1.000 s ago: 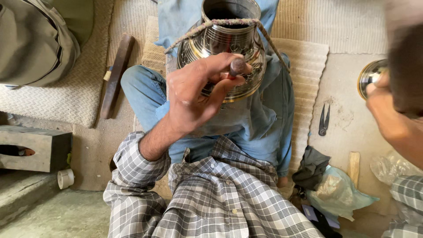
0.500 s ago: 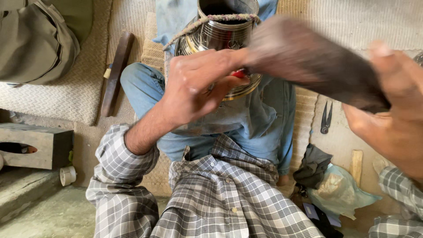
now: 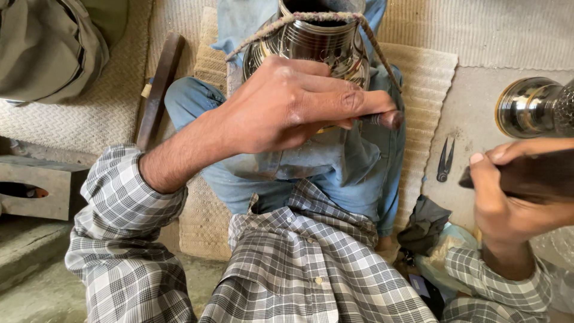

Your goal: The person sits cross-legged on the floor with a brass pot on their lap and hammers decorative patterns into its surface. They hold a red-handled punch against the metal with one hand and strike it repeatedly with a wooden mallet, repositioning the pot and punch to work different areas.

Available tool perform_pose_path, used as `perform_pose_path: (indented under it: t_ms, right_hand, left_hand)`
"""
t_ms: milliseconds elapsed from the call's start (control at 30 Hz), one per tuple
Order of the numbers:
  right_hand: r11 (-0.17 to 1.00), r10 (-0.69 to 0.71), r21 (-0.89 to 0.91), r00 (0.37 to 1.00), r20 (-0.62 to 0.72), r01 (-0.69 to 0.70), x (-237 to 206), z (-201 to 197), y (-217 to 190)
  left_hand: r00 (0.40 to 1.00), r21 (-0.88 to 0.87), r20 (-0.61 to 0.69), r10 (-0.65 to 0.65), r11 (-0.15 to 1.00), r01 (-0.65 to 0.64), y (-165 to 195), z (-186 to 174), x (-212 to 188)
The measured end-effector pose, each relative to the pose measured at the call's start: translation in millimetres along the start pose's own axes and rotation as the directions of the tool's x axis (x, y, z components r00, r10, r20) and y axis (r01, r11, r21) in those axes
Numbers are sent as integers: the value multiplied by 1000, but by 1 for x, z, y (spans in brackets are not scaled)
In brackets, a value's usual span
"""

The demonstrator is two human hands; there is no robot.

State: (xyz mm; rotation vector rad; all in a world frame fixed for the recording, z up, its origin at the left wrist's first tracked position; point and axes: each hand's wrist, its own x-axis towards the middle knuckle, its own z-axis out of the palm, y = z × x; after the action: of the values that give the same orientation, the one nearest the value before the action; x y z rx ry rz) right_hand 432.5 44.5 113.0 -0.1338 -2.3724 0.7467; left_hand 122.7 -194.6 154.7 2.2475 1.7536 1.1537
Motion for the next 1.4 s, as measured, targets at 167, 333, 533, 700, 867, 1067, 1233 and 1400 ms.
perform_pose_path:
  t_ms: [167,333,533,700,867,1067,1233,1400]
  right_hand:
    - [996,36,-85,995,89,-29,-11,16,1]
    - [981,61,-185,998,22,-56,-36,39,0]
    - [976,-28,-217,1000,-7,26,-60,57,11]
    - [987,7,-160,1000,-7,-8,-62,47,17]
    - [962,233,140,972,16,-233,-31,13,9]
    - [917,396,16,915,72,-398,-4,-3,-10]
    - [952,296,46,947,122,-304,6,-8,-13]
    - [941,278,-278,912,303,-195,30,-33,-21]
  left_hand:
    - [996,-36,87,35,999,-32,-1,-4,6]
    - [975,-68,167,147,988,-137,-5,1,14]
    - [990,-211,104,95,975,-71,-7,4,7]
    - [994,-56,-97,53,997,-58,-4,4,-11]
    - [994,-185,-13,105,977,-106,-8,-1,-5]
    - [996,-156,-5,86,984,-86,-3,-1,5]
    - [988,9,-146,-57,998,59,10,9,-4]
    - [955,-16,-264,-131,991,131,19,22,-16]
